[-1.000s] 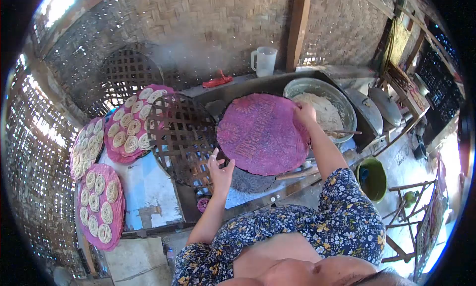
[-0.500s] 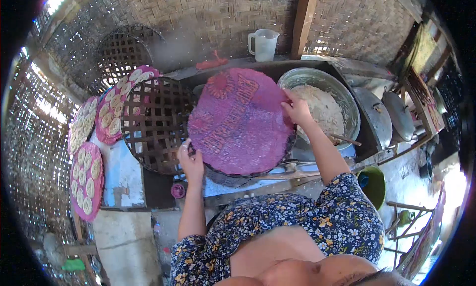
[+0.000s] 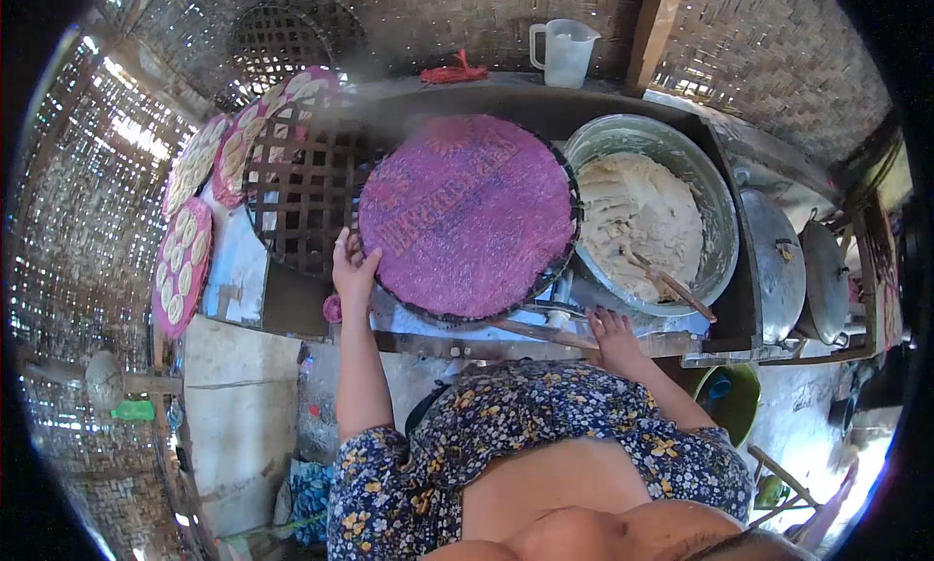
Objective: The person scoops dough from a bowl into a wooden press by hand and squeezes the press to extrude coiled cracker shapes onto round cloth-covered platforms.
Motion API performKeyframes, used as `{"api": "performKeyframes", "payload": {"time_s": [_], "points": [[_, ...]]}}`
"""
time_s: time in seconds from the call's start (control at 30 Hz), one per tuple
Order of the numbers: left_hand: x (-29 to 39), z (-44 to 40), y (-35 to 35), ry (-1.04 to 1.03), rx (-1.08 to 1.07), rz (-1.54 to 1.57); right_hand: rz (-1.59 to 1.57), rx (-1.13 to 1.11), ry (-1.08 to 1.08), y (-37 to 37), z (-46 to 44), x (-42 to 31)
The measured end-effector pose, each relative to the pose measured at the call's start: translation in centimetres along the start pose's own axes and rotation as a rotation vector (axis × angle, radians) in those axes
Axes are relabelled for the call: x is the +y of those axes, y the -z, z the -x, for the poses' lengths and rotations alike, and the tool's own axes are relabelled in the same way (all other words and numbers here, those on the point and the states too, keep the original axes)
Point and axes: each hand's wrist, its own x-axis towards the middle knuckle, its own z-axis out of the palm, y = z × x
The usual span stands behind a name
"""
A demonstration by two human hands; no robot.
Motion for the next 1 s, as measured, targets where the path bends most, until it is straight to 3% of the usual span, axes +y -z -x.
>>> {"api": "performKeyframes", "payload": {"time_s": [0.1,0.3,0.4,0.47,0.5,0.63,0.7,0.73,0.77,0.8,0.83,0.87,0.97,1.0], "points": [[-3.1,-3.4,1.8,-0.042,-0.037,-0.053,-0.01,-0.08,-0.1,-1.9,-2.1,-0.4],[-0.6,-3.8,0.9,0.03,-0.094,-0.038,-0.293,-0.136,-0.236,-1.5,-1.2,-0.1],[-0.7,-4.4,0.7,-0.009,-0.061,-0.032,-0.558,-0.045,-0.27,0.5,3.1,1.7],[-0.7,-4.9,0.9,-0.011,-0.067,-0.029,-0.913,-0.15,-0.482,7.1,6.2,0.3],[-1.1,-5.4,1.0,-0.016,-0.073,-0.022,-0.949,-0.159,-0.433,5.7,8.4,2.2],[2.0,-6.1,1.1,-0.312,-0.07,-0.471,-1.06,-0.228,-0.323,11.4,14.0,3.9],[4.0,-6.8,-1.2,-0.515,-0.031,-0.41,-1.491,0.001,-0.301,14.0,13.1,1.5],[7.2,-5.6,-3.1,-0.336,-0.306,0.077,-1.709,0.125,-0.292,14.5,12.5,-0.4],[10.8,-3.8,-5.1,-0.121,-0.567,0.563,-1.835,0.102,-0.172,15.5,9.9,-2.1],[13.0,-2.8,-6.7,0.003,-0.824,0.797,-1.937,0.093,-0.173,14.9,8.1,-3.0],[14.9,-2.2,-8.2,0.127,-1.074,1.035,-1.94,-0.082,-0.006,14.5,5.7,-2.9],[16.6,-1.5,-9.5,0.103,-1.146,1.093,-1.918,-0.254,0.163,14.1,3.3,-2.8],[19.4,-2.1,-9.8,0.025,-1.384,1.406,-1.873,-0.447,-0.072,17.8,-1.8,-7.3],[19.9,-2.7,-9.7,-0.002,-1.47,1.526,-1.839,-0.48,-0.018,18.1,-2.8,-7.5]]}}
